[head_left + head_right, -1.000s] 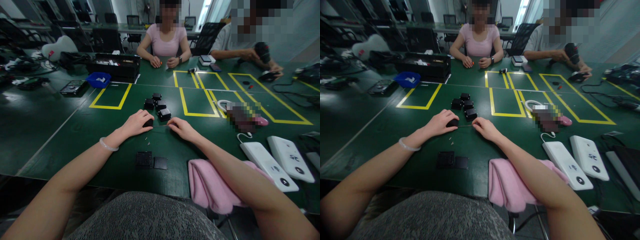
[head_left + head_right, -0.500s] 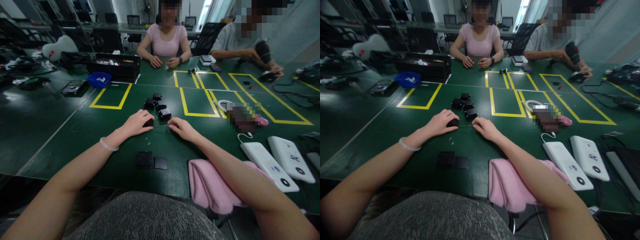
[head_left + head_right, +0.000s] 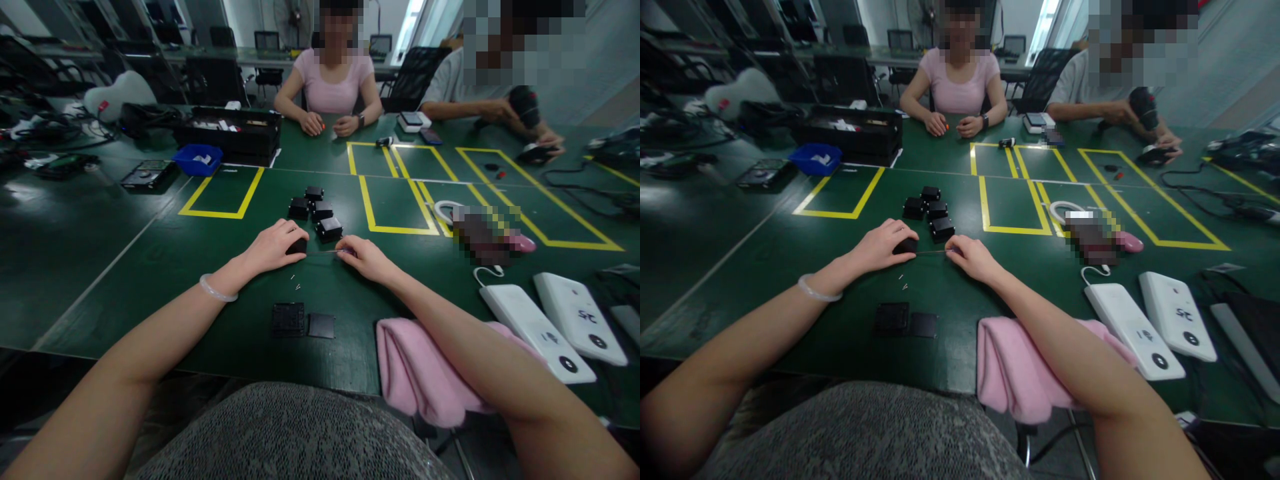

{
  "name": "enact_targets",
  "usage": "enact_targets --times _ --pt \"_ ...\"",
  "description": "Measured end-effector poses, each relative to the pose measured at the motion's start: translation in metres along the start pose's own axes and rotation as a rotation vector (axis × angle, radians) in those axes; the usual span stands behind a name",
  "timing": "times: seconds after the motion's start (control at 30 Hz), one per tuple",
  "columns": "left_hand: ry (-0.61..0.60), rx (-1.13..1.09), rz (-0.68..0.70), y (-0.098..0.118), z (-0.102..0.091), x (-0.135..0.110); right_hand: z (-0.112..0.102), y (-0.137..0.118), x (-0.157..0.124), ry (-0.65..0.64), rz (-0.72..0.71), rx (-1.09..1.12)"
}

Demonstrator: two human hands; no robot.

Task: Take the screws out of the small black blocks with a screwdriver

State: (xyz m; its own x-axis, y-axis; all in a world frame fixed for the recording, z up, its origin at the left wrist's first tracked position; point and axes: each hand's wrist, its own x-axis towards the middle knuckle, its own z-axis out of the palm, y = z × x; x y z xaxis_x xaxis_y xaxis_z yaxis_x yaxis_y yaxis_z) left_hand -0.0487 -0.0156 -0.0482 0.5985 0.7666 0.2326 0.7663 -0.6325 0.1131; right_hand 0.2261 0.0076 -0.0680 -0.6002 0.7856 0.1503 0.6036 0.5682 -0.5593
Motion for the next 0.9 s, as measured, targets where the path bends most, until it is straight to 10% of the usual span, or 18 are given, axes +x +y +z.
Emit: enact_targets --times 0.9 --pt "0.001 -0.002 -0.002 0.0 0.0009 0.0003 -0.0007 -0.0048 -0.0012 -0.023 0.009 -0.021"
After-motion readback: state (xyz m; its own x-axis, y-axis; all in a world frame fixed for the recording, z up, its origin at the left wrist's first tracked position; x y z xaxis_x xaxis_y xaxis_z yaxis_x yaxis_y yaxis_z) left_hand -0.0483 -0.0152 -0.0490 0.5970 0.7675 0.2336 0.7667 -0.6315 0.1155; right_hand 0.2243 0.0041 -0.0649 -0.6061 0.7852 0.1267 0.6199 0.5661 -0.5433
